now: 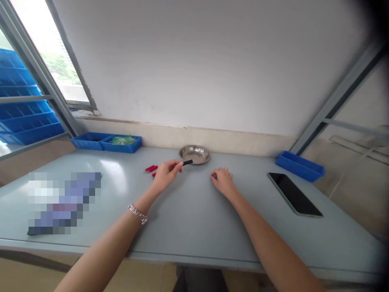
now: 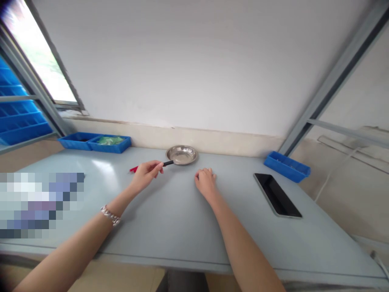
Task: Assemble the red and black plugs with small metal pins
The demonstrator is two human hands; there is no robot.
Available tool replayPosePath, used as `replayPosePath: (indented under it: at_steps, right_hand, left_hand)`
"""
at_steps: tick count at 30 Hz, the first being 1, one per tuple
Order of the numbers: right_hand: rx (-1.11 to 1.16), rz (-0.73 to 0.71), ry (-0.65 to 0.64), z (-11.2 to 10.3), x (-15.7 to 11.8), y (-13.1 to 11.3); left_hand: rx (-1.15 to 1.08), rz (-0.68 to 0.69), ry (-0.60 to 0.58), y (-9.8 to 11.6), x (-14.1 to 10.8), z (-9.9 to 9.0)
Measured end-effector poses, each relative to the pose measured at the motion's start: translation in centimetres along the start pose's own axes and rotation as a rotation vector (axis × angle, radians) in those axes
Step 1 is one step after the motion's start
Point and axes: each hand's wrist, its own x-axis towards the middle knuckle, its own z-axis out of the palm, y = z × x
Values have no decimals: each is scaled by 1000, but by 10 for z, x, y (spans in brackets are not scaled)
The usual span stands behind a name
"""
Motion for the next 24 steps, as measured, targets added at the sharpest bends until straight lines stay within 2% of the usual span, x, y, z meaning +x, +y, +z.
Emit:
replayPosePath:
  at_steps: [9,18,24]
  right_hand:
    - [22,-5,9,1,-1,0]
    - [35,-41,114,1,-3,1]
    - [85,-37,134,-3,-5,-4]
  left_hand:
    - [11,-1,-8,-2,0,1]
    - [72,29,-8,-4,1,2]
    - [99,22,-24,-3,0,0]
